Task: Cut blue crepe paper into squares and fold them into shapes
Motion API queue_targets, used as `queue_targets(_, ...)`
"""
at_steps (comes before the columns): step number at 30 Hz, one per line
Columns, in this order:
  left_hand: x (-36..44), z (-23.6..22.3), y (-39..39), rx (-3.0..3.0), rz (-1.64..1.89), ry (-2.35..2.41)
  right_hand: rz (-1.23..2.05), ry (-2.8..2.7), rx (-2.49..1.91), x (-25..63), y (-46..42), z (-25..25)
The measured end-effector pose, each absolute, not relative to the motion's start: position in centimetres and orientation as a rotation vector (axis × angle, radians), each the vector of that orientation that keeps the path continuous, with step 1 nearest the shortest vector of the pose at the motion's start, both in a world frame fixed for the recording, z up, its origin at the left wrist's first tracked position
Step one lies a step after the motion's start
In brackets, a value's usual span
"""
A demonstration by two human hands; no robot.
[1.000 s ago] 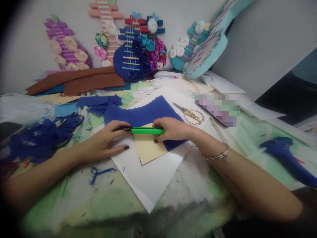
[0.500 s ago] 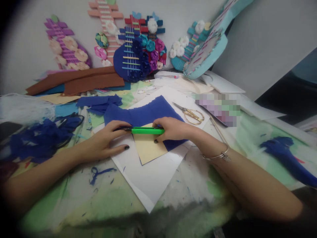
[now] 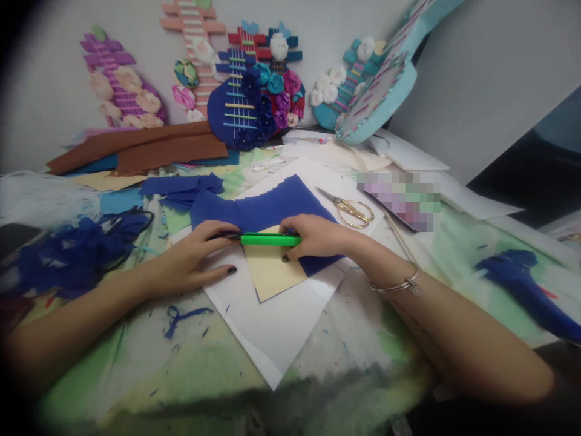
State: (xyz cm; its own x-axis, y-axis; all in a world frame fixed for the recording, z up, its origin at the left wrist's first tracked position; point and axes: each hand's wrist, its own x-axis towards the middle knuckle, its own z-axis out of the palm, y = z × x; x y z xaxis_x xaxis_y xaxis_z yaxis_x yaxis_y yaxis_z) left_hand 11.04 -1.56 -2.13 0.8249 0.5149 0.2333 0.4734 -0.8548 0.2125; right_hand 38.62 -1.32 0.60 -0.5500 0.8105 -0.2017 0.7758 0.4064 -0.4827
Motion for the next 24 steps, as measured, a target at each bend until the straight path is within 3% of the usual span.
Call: queue_targets(24,10.98,-2.13,-1.57,2.861,0.419,0.782,0.839,-2.578,-1.482,38.48,-1.56,0.92)
